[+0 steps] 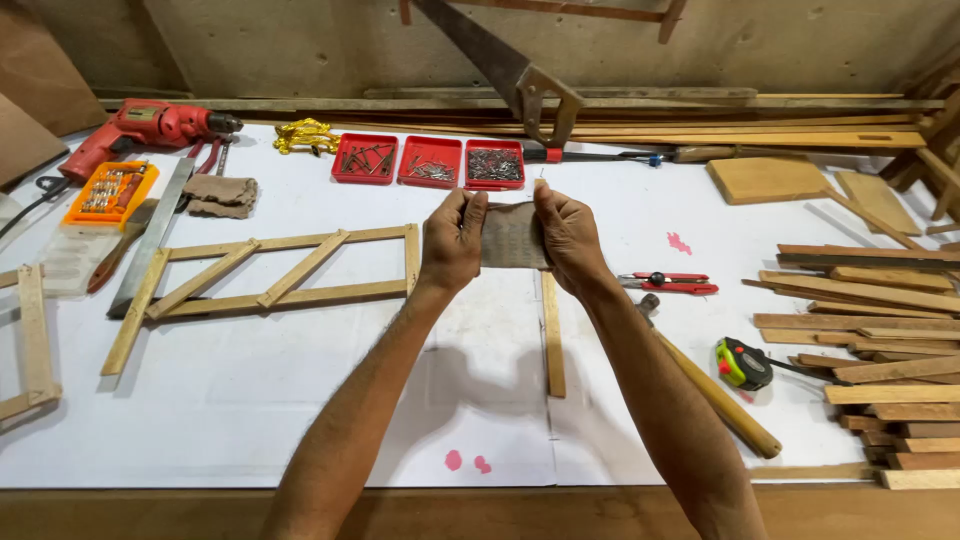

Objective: Assembling and sanding a small wooden frame structure.

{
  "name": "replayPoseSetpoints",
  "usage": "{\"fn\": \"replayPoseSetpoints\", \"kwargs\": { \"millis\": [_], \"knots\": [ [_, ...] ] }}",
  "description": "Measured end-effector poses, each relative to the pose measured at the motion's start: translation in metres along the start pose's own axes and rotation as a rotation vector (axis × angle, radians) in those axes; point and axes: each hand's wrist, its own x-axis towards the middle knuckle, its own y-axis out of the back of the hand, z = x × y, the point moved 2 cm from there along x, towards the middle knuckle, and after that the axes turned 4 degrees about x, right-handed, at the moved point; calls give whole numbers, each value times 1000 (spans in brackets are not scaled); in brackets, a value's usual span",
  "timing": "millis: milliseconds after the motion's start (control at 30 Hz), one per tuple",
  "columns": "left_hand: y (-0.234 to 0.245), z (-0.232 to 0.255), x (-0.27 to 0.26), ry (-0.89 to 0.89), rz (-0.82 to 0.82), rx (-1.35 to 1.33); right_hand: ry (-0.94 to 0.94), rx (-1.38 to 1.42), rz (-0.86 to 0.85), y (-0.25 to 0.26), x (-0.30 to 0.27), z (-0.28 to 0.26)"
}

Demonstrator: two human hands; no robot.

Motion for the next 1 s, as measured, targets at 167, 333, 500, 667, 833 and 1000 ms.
{"fn": "replayPoseSetpoints", "kwargs": {
  "millis": [167, 333, 500, 667, 833, 1000],
  "knots": [
    [94, 28, 4, 269, 64, 55, -157, -164, -129, -72, 12, 4],
    [179, 20, -18, 321, 52, 92, -261, -189, -215, -122, 32, 55],
    [256, 27, -55, 394, 2, 370, -429, -265, -352, -178, 26, 98],
    [323, 13, -97, 532, -39, 580, -504, -428, -483, -248, 13, 121],
    [356, -6, -127, 359, -33, 721, -480, -650, -568, -283, 9, 148],
    [355, -4, -131, 583, -106, 768, -500, -806, -605, -283, 12, 172]
  ]
}}
